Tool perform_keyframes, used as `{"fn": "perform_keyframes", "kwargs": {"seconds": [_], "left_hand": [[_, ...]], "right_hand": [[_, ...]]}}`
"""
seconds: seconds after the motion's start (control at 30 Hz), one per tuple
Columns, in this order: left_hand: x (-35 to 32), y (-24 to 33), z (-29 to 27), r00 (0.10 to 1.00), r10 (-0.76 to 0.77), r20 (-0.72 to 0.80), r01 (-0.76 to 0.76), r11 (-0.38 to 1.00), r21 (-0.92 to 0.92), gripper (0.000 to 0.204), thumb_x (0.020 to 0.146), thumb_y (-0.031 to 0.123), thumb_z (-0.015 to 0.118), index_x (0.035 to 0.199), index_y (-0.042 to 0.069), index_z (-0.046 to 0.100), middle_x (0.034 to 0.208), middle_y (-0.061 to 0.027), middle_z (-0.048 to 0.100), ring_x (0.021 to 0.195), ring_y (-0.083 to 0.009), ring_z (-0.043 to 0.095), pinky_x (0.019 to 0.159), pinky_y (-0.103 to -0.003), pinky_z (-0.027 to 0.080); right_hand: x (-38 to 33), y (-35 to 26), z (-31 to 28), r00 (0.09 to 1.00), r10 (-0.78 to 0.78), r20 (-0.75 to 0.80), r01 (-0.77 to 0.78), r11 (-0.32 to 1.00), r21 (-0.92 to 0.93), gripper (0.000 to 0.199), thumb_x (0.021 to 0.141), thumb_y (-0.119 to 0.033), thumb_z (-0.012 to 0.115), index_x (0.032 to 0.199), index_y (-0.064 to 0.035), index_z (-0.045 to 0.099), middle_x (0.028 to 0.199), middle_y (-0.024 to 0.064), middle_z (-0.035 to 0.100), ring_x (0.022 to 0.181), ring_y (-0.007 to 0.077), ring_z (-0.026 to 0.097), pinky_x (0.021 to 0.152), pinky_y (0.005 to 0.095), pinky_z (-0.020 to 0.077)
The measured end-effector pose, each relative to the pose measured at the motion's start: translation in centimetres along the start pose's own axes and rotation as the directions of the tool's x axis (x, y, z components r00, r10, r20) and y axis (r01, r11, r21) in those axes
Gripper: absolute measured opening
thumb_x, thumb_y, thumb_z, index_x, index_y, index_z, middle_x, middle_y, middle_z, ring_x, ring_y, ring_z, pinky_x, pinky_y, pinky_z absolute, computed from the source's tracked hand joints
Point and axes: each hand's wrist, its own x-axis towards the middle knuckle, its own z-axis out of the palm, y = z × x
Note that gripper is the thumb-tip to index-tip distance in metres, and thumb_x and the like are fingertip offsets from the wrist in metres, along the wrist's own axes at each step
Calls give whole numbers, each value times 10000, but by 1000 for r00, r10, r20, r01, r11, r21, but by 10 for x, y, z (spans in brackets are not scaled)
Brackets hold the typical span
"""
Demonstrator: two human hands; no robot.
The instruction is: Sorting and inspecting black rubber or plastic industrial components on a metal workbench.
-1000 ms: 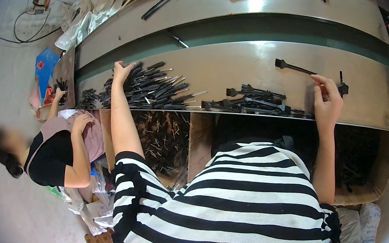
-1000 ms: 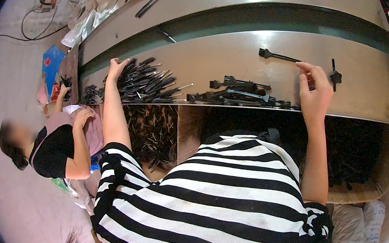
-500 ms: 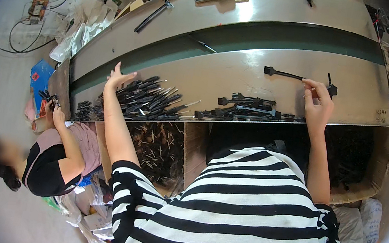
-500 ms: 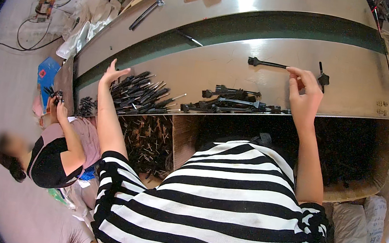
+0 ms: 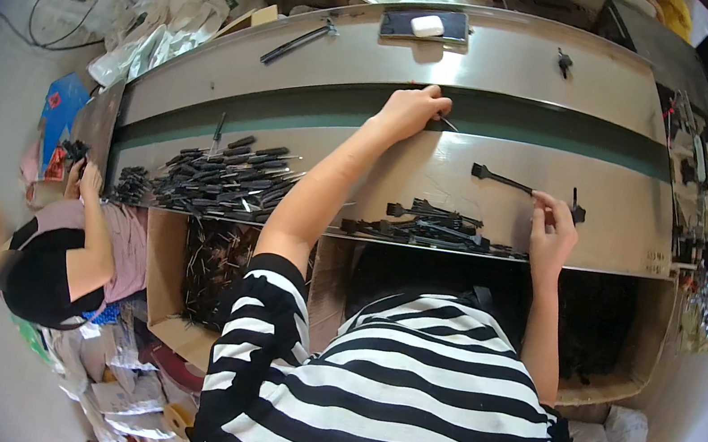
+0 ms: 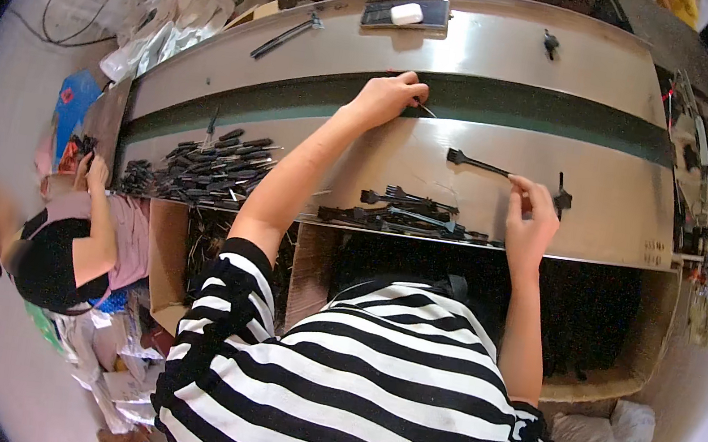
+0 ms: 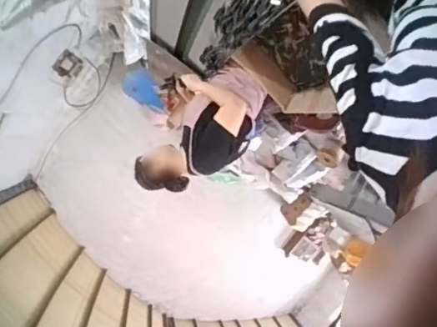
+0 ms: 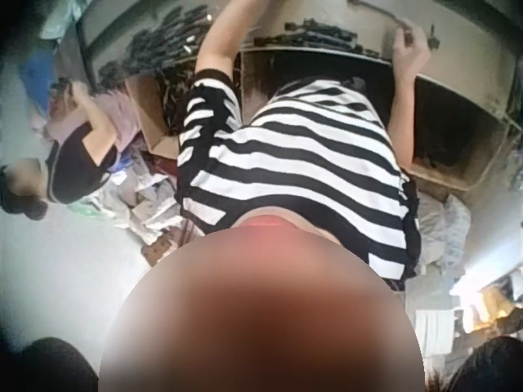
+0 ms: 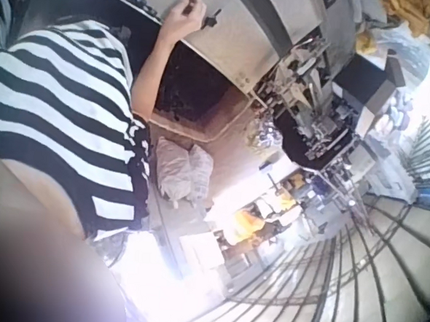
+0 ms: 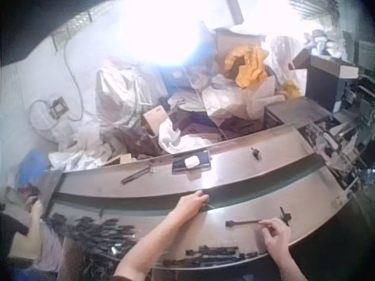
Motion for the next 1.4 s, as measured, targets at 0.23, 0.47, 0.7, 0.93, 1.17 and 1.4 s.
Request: {"fn": "perform_keyframes", "kwargs": {"seconds": [0.23,0.47,0.7,0.93,1.17,1.4], "left_hand": [[-71,-66,-60,961,-191,-199,223,962,157,137,841,97,527,943,170,583,919,-80,596,799,-313,643,647,-425,510],[-283,-231,-129,710,-675,-198,704,678,211,118,792,59,571,905,84,589,869,-151,596,881,-344,600,739,-426,479],[-417,-270,-129,271,-962,-42,926,248,286,243,792,54,517,1017,64,609,1046,-221,629,1042,-383,572,851,-426,461],[-350,-242,-106,76,-993,-94,935,38,354,371,855,175,513,1215,95,549,1241,-217,540,1141,-399,523,939,-460,439],[-287,-229,-89,538,-809,-235,838,543,51,429,856,360,565,1222,139,541,1211,-206,548,1140,-366,519,964,-426,418],[-273,-212,-71,269,-963,22,939,268,215,573,908,552,379,1326,178,499,1422,-84,414,1316,-298,368,1085,-616,147]], "right_hand": [[1,4,-2,1000,9,17,-10,1000,20,176,822,24,594,966,-47,667,794,56,602,636,109,538,603,235,449],[3,6,-1,996,37,84,-37,999,-3,201,846,43,543,994,-34,655,858,29,614,715,85,555,673,220,451],[2,11,1,996,80,44,-80,997,-1,174,833,17,584,970,-51,669,827,22,624,665,79,524,618,215,438],[3,10,-2,996,85,33,-84,996,-10,166,844,9,578,969,-52,669,819,16,617,660,74,516,616,213,432],[4,13,1,994,82,76,-88,993,83,150,859,7,569,974,-16,663,849,28,614,720,76,532,641,207,434],[1,19,0,991,113,66,-117,990,72,131,888,-3,558,968,-15,661,878,24,618,721,82,541,646,217,458]]}}
